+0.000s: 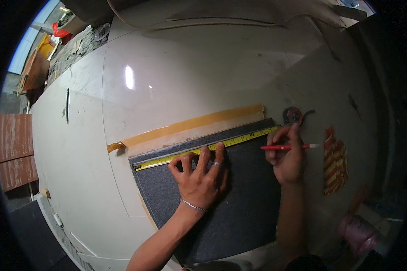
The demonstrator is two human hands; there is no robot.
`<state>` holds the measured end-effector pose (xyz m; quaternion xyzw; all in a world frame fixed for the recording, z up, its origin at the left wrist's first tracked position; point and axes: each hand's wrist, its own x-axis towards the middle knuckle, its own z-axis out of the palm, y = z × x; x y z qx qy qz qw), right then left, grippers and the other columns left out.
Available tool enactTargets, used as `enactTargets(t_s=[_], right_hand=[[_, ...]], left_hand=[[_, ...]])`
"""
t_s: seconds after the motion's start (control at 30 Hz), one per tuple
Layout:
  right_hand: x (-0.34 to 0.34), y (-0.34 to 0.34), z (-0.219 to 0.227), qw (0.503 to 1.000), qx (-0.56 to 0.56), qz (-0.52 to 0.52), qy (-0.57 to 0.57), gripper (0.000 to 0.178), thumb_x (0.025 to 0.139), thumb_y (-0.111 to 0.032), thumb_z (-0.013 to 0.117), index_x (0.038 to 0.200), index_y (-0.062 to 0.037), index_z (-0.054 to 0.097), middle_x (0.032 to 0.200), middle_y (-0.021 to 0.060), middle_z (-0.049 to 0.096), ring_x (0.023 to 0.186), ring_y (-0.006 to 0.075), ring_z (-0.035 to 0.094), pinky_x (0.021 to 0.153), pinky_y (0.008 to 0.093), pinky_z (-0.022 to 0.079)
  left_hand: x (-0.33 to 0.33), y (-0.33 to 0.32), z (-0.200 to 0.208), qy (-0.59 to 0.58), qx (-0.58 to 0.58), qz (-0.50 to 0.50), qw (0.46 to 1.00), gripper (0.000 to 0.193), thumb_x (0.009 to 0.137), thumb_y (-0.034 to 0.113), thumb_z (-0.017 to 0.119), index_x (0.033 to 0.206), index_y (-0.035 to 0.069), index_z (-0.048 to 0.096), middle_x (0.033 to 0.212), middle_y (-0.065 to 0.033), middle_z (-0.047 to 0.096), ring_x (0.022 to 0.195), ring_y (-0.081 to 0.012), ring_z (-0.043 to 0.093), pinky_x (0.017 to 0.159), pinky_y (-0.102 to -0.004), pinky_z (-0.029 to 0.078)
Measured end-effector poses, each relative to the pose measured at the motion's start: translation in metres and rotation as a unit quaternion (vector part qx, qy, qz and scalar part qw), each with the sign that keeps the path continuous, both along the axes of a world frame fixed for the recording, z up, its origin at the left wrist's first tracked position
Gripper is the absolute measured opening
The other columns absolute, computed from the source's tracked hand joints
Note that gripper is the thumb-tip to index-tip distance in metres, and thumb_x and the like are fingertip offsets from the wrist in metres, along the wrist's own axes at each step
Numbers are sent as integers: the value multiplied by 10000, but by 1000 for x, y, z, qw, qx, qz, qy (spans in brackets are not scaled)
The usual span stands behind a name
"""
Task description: The person measures and marks a dark rectangular tile using a tape measure, a straightedge, and a red marker. They wipe the tile with a cloth, reposition it, and repeat the measuring and marking process on different sides.
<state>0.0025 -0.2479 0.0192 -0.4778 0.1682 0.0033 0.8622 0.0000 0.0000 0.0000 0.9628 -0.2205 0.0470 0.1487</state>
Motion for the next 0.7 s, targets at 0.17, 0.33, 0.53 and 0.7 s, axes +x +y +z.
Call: enactTargets(t_s=[0.17,0.33,0.53,0.7], right_hand=[[-6,25,-9,949,-303,-17,-87,104,964,-60,697,1008,-36,607,944,75,633,783,124,664,656,288,581],[-9,30,-16,915,-393,-10,-94,109,911,22,700,971,-33,627,910,85,685,808,144,686,716,312,583],[-11,34,-20,901,-426,-6,-86,115,894,15,722,967,-22,642,918,98,706,825,155,699,753,320,579],[-9,35,-24,913,-401,-15,-71,127,887,-3,742,981,-21,657,909,98,711,826,171,709,745,315,584]], left_hand=[[-2,-2,5,1,17,-1,1000,743,824,354,799,1526,322,560,1347,-90,558,1213,-324,456,1004,-597,341],[0,-2,8,-2,36,-13,999,720,845,421,760,1524,297,556,1336,-99,551,1175,-323,469,973,-607,352],[2,-2,6,-8,46,-15,999,713,870,477,724,1535,293,543,1332,-106,548,1165,-321,479,961,-621,359],[4,-7,8,-15,50,-15,999,648,915,513,679,1520,308,572,1295,-100,558,1128,-284,504,977,-593,360]])
